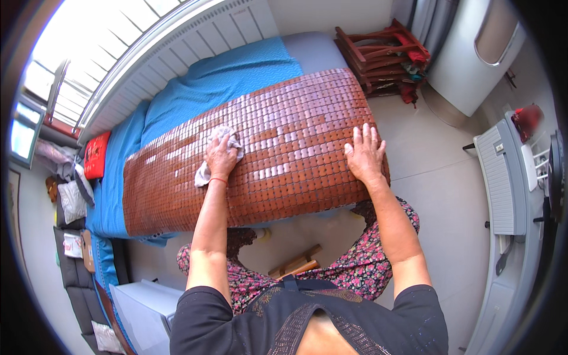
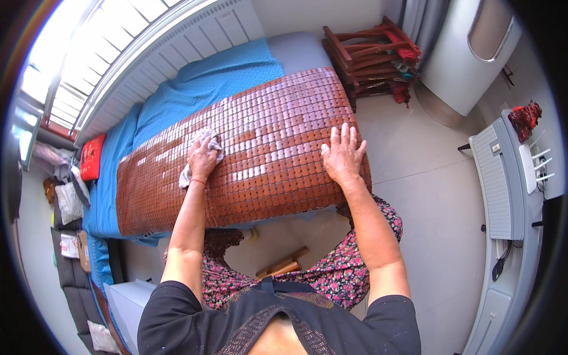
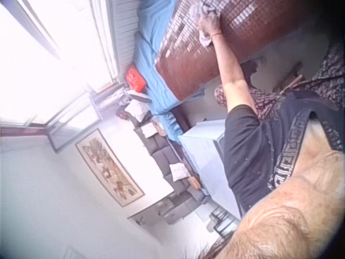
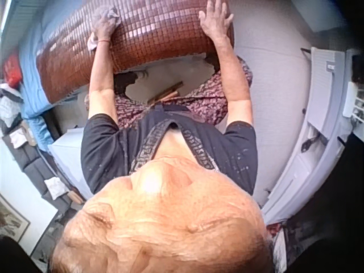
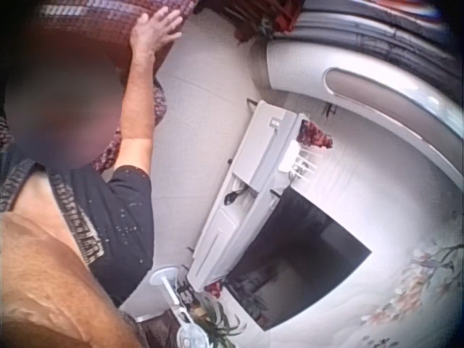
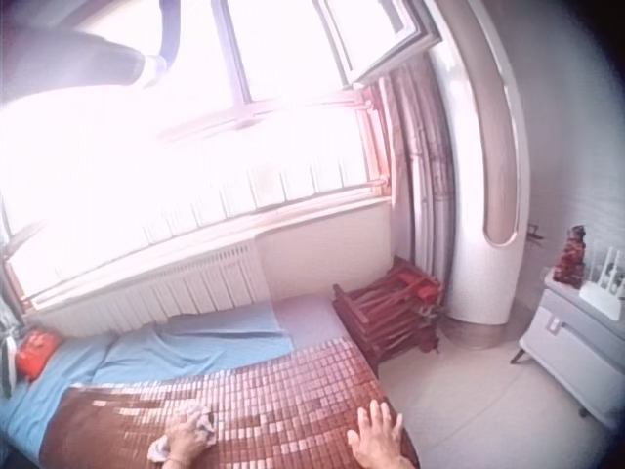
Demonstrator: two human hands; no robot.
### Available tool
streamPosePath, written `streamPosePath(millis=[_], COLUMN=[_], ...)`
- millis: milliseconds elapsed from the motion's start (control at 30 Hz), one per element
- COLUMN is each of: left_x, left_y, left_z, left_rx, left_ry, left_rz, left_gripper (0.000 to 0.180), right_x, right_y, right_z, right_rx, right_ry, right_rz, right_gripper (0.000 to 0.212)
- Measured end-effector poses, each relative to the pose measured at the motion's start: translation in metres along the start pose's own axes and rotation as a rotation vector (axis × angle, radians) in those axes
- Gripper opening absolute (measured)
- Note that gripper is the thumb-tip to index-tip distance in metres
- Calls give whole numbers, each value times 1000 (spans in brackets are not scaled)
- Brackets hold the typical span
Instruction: The person wipes a brown bamboo-style mat with a white cloth, moving across its surface and handling its edges.
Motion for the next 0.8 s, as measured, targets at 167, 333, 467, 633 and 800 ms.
streamPosePath(millis=[167,333,467,633,800], left_x=[28,49,60,63,62], left_y=[-114,-203,-254,-312,-343], left_z=[61,110,145,169,155], left_rx=[166,285,320,404,635], left_ry=[26,42,15,75,106], left_rz=[-95,-154,-177,-158,-185], left_gripper=[48,49,47,47,48], right_x=[-11,-15,-12,-23,-24], right_y=[-23,-73,-59,-47,-63], right_z=[11,34,31,37,56], right_rx=[32,205,195,182,315], right_ry=[32,-51,143,122,21], right_rz=[313,472,576,554,854], right_gripper=[57,53,47,51,55])
Point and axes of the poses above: each hand's wrist, its own z-axis towards the middle knuckle, its own x-axis out of the palm, y = z × x, the point moved 4 cm from there along z, towards the middle knuckle, and after that the axes turned 5 degrees about x, right-handed, at the moved point
